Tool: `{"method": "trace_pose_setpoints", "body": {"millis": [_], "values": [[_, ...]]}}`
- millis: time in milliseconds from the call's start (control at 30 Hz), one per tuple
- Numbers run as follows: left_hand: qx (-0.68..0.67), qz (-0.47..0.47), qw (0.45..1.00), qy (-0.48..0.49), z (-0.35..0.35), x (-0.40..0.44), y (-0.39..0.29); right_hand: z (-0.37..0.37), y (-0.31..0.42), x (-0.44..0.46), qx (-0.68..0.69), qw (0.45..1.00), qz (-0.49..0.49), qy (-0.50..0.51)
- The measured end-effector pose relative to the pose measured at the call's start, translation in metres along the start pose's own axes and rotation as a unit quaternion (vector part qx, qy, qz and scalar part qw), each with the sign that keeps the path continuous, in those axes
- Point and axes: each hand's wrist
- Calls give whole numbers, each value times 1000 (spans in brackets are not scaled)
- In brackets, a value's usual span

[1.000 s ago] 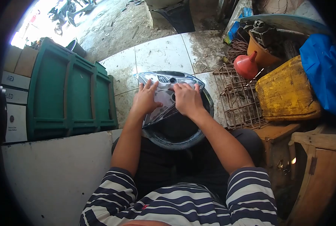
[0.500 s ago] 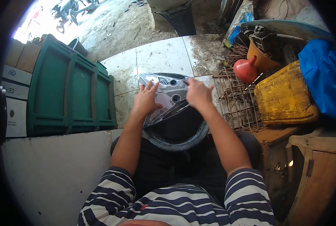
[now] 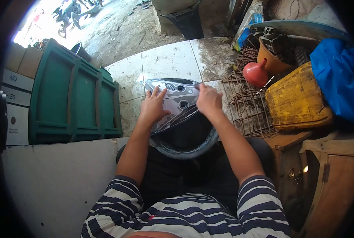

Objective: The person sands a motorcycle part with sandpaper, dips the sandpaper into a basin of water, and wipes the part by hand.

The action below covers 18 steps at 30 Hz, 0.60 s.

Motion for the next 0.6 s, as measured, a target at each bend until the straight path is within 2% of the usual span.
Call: {"method": "trace_pose_setpoints", "body": {"millis": [67, 100, 133, 200, 333, 400, 467, 500, 600], "values": [[1, -2, 1000, 0, 0, 0, 0, -7, 21, -10, -1, 996, 94, -1], [1, -3, 1000, 0, 0, -1, 0, -20, 27, -17, 13, 985, 166, -41], [0, -2, 1000, 1, 0, -2, 0, -26, 36, -24, -8, 983, 178, -44], [2, -3, 1000, -2, 0, -2, 0, -28, 33, -25, 1, 982, 181, -61], [-3, -8, 1000, -6, -2, -1, 0, -17, 9, -4, -11, 997, 45, -61], [-4, -7, 1000, -5, -2, -2, 0, -18, 11, -5, -3, 998, 38, -49], [-3, -10, 1000, -5, -2, 0, -1, -24, 27, -17, -1, 992, 107, -63], [-3, -11, 1000, -6, -3, 1, -1, -24, 36, -24, -1, 992, 126, -30], [-4, -15, 1000, -9, -5, -1, 0, -21, 34, -23, -14, 991, 122, -48]]}}
Point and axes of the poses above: each hand's wrist, its own x-axis towards the middle knuckle, its own z-axis out of the back of the hand, y = z × x, and after that the axes turned 7 degrees about z, right-handed
